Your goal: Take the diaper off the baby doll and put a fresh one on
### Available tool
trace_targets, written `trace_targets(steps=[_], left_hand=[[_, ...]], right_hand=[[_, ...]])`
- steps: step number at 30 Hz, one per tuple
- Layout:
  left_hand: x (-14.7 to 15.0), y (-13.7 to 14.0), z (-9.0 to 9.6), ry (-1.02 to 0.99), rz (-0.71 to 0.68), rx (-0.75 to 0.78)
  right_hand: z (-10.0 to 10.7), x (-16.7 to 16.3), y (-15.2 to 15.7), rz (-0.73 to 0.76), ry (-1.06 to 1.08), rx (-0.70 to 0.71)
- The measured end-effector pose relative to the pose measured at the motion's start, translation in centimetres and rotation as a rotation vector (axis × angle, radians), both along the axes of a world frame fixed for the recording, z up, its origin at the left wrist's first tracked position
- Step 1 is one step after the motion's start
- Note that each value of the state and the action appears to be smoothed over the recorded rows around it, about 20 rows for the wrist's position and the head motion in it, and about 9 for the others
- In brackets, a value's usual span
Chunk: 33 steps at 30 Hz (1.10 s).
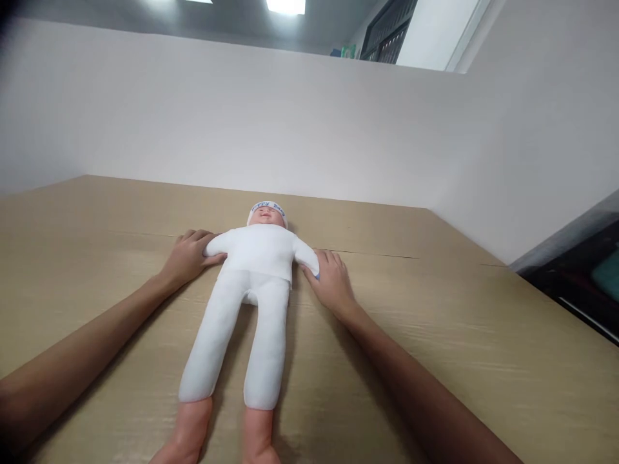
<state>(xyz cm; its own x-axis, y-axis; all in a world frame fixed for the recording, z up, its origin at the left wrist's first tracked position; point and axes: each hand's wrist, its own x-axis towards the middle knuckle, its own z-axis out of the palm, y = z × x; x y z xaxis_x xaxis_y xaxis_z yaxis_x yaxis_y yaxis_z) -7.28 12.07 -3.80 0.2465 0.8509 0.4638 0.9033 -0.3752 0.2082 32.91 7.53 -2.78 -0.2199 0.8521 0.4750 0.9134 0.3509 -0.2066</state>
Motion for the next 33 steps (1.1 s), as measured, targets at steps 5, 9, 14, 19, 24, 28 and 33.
trace_targets(steps=[5,9,14,19,24,28,33], left_hand=[[-1.8,1.6,0.0,-0.056,-0.006,0.001],[-3.3,1.0,0.5,-0.110,0.070,-0.103],[-3.6,0.7,0.7,-0.133,0.069,-0.147],[-3.9,1.1,0.3,-0.211,0.075,-0.187],[-5.6,0.7,0.3,-0.330,-0.025,-0.277],[-6.6,-0.3,0.5,-0.341,-0.033,-0.304],[-6.9,-0.6,0.4,-0.311,-0.001,-0.320]], right_hand=[[0.4,-0.2,2.5,0.073,0.061,-0.029],[1.0,1.2,3.6,0.166,0.096,-0.131],[1.5,3.6,4.7,0.262,0.085,-0.192],[1.4,4.6,5.2,0.269,0.106,-0.235],[1.4,5.3,4.5,0.298,0.164,-0.259],[1.5,6.4,3.6,0.319,0.177,-0.262],[1.3,6.9,3.5,0.328,0.159,-0.223]])
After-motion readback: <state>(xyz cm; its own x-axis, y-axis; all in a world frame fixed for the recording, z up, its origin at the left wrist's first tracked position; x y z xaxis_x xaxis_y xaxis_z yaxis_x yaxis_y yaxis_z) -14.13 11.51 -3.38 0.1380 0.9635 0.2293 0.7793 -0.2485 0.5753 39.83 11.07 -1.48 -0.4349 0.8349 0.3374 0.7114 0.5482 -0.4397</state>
